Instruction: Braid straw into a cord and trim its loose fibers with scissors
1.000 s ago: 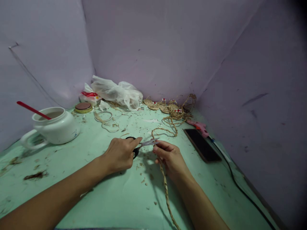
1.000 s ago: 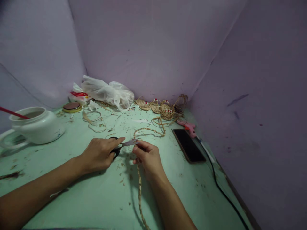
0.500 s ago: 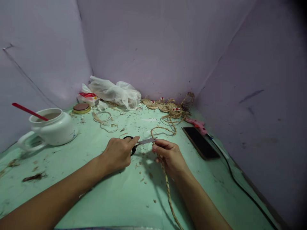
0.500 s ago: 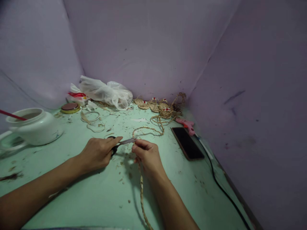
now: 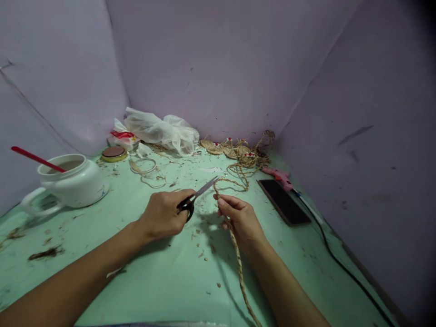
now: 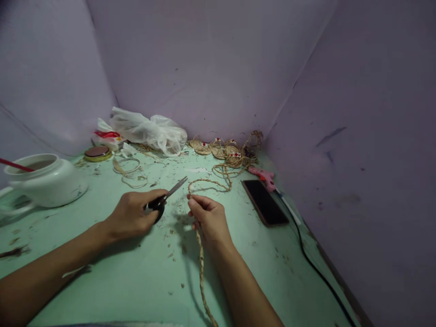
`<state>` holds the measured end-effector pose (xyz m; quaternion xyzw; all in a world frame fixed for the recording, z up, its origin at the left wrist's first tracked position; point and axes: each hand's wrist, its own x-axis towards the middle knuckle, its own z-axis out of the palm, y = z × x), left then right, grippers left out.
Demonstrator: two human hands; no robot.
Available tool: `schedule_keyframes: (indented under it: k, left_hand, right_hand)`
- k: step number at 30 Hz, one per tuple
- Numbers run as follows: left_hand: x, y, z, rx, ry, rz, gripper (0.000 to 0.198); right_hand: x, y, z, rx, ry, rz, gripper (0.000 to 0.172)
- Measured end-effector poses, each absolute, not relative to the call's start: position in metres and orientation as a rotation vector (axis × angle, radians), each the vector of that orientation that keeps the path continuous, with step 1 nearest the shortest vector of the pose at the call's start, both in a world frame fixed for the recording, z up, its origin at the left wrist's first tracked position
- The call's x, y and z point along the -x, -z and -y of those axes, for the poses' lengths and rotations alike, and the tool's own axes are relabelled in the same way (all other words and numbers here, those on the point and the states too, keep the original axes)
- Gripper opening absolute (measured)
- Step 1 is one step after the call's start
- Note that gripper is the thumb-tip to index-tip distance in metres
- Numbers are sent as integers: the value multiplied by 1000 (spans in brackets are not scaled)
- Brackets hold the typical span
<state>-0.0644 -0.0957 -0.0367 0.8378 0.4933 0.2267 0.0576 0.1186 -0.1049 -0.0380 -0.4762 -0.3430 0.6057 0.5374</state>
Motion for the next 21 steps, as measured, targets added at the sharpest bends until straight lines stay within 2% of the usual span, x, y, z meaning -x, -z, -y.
schedule_keyframes:
  k: [3,9,16,21]
  left_hand:
    - [65,37,95,-2548,-710,-1546,44]
    - [62,36,96,-2746,-451,-1582,55]
    - [60,35,98,-2801,-387,-1522,55]
    - [63,36,97,-2803,-352,-1461,58]
  right_hand:
    - [-119,38,104,1138,-1411,839,32]
    - [-119,43,106,1213,-1382,908,33]
    - [-115,48,108,1255,-1253,1106,14]
    - [-115,47,109,1239,-1208,1186,9]
